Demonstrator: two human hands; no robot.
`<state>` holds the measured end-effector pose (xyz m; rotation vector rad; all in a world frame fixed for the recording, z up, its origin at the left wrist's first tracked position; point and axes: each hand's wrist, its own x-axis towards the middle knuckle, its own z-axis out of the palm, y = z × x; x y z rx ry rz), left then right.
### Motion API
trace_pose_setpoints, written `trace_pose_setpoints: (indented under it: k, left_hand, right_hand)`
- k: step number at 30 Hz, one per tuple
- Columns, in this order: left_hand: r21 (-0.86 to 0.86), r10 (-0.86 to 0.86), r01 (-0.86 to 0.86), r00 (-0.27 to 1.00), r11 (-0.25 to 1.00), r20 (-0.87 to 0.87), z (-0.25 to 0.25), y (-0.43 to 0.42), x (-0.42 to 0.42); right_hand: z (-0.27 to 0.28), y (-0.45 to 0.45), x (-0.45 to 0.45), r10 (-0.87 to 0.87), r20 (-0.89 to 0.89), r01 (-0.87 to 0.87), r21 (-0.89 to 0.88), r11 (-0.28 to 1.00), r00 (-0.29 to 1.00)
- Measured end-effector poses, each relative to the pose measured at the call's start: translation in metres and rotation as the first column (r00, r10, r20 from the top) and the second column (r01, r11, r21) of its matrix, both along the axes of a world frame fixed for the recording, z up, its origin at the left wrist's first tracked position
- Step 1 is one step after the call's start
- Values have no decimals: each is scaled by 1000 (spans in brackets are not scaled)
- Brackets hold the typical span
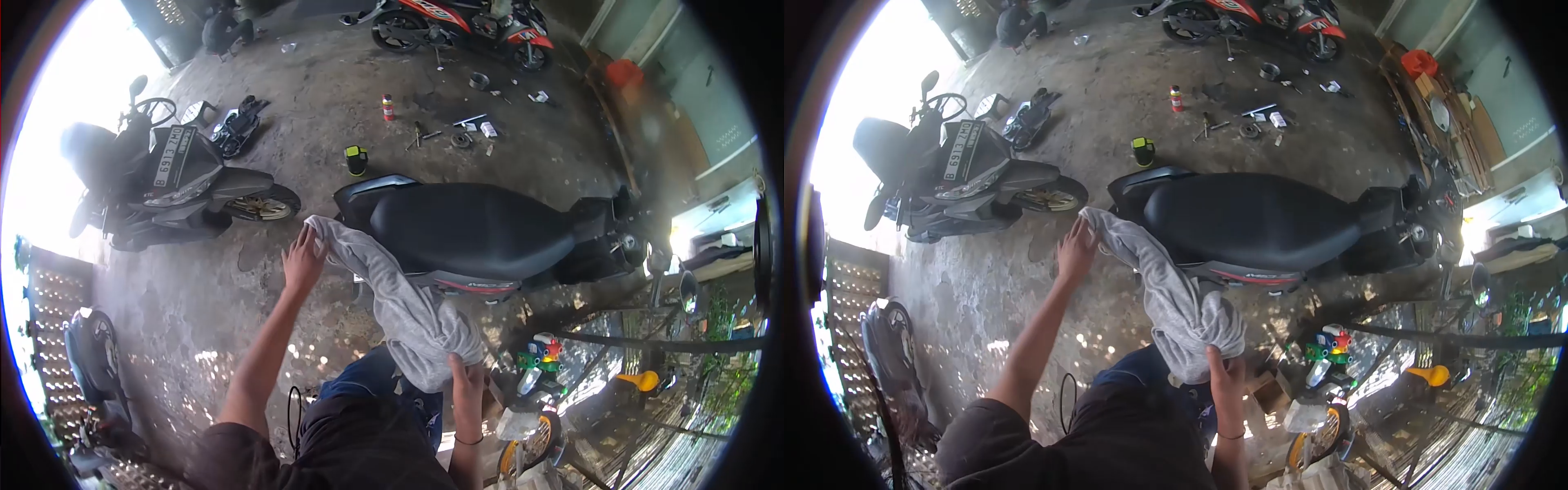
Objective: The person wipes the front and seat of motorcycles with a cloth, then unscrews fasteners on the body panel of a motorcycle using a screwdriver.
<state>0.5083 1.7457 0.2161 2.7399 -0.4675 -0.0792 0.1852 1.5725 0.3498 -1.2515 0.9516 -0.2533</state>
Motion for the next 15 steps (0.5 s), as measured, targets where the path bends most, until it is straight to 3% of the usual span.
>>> trace_pose_setpoints:
  k: [1,4,5,8,9,12,13,15]
  left_hand:
    - [7,39,-40,997,999,61,-1,2,-10]
    - [-490,190,-143,981,860,48,0,12,-32]
    - [-484,251,-181,964,856,83,-13,25,-29]
    - [-877,359,-294,921,380,-153,-13,40,-15]
    - [-862,402,-362,891,354,-209,-4,42,-12]
    - [-874,131,-485,866,-16,-483,6,47,6]
    - [-857,30,-508,859,-89,-512,5,46,10]
    - [-832,-62,-524,851,-183,-522,5,33,14]
  right_hand:
    - [3,3,4,26,27,-24,-44,999,999]
    - [18,12,16,120,152,-84,-229,970,981]
    - [-11,7,-3,245,31,-232,-227,946,969]
    - [3,6,4,426,45,-425,-19,905,904]
    - [2,9,6,433,60,-433,-10,901,899]
    - [2,16,12,506,146,-505,-50,862,850]
    - [10,15,14,560,145,-566,2,824,816]
    - [21,16,14,485,209,-504,48,862,849]
